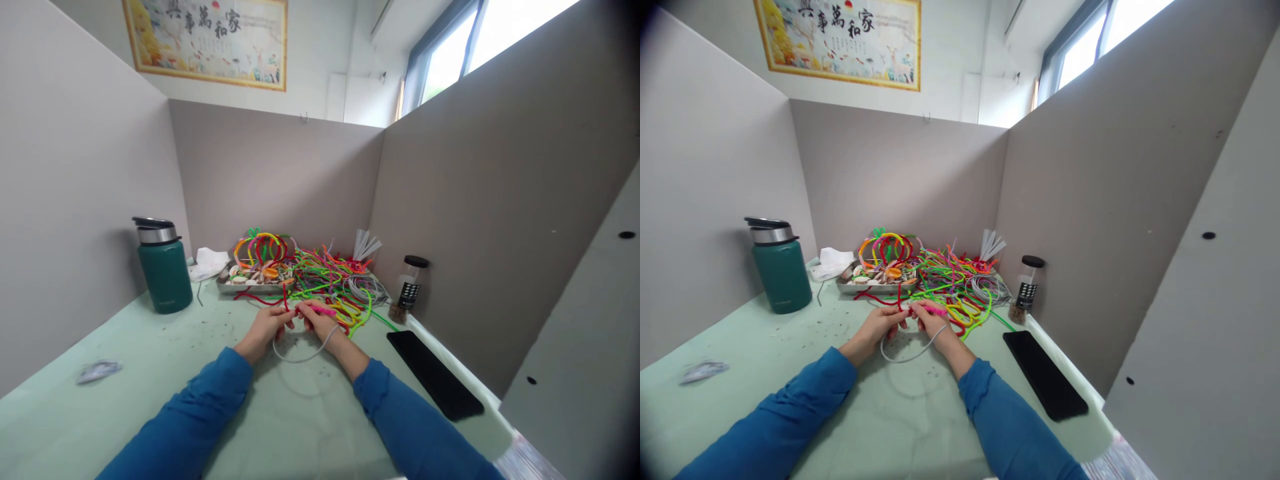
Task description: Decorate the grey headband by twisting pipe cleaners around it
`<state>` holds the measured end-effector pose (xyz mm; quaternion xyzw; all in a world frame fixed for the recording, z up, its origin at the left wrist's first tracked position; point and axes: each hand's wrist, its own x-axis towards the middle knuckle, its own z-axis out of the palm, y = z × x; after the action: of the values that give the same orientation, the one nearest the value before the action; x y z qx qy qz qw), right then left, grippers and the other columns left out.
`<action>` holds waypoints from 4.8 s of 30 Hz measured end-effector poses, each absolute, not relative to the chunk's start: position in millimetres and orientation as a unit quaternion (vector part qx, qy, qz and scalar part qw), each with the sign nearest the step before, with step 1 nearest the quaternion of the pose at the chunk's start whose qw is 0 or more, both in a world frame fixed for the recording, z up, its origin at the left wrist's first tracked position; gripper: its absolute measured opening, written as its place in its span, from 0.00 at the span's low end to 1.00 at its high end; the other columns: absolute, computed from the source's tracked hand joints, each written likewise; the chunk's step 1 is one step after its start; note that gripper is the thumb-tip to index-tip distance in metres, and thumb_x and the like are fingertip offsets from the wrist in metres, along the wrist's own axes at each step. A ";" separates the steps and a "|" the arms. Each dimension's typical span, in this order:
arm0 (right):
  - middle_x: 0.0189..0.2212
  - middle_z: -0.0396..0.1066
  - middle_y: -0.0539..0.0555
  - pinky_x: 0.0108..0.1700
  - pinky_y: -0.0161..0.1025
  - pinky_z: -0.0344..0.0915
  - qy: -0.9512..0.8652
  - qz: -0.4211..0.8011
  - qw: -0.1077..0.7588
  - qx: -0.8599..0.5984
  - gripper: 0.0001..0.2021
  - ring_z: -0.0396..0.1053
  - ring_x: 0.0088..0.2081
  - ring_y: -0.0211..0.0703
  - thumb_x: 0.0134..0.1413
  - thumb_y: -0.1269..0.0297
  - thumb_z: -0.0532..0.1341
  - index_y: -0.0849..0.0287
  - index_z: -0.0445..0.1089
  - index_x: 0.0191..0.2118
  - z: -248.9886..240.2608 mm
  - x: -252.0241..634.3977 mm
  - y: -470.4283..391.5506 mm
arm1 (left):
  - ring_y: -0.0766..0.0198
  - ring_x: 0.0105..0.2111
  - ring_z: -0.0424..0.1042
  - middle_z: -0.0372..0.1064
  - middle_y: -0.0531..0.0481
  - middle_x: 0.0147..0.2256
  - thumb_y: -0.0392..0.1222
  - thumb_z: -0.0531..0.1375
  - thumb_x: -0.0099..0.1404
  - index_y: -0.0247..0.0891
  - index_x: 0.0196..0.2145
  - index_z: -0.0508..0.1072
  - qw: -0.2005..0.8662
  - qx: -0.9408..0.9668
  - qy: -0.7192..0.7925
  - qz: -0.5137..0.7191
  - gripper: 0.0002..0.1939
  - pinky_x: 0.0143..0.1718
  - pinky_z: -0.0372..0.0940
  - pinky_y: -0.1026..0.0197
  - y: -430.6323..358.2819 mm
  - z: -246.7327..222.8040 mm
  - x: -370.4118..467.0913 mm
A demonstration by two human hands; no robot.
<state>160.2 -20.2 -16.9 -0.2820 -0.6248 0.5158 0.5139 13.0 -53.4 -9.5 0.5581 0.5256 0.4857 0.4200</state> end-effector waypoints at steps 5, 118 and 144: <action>0.20 0.64 0.47 0.18 0.31 0.50 -0.622 0.512 0.509 -0.304 0.13 0.56 0.16 0.30 0.46 0.54 0.61 0.59 0.69 0.28 -16.4 160.6 -19.4 | 0.74 0.11 0.53 0.61 0.52 0.15 0.56 0.59 0.53 0.32 0.21 0.69 0.446 0.547 0.522 0.478 0.21 0.13 0.47 0.67 -52.3 -12.6 13.8; 0.14 0.61 0.46 0.18 0.31 0.50 -0.677 0.439 0.498 -0.317 0.08 0.55 0.16 0.33 0.48 0.61 0.59 0.57 0.74 0.30 -20.7 164.1 -18.6 | 0.73 0.10 0.50 0.52 0.59 0.10 0.45 0.58 0.53 0.35 0.27 0.68 0.498 0.577 0.449 0.466 0.10 0.14 0.47 0.67 -55.9 -12.1 8.7; 0.20 0.64 0.47 0.22 0.31 0.52 -0.585 0.598 0.478 -0.268 0.10 0.57 0.21 0.32 0.44 0.59 0.63 0.60 0.70 0.29 -31.9 162.0 -6.9 | 0.69 0.20 0.60 0.67 0.53 0.21 0.42 0.58 0.55 0.37 0.32 0.75 0.066 0.715 0.554 0.421 0.09 0.24 0.53 0.67 -49.6 -11.6 5.8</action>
<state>162.0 -6.9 -31.9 -0.2676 -0.5854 0.5976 0.4782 5.8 -49.6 -11.6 0.7152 0.5539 0.4211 0.0657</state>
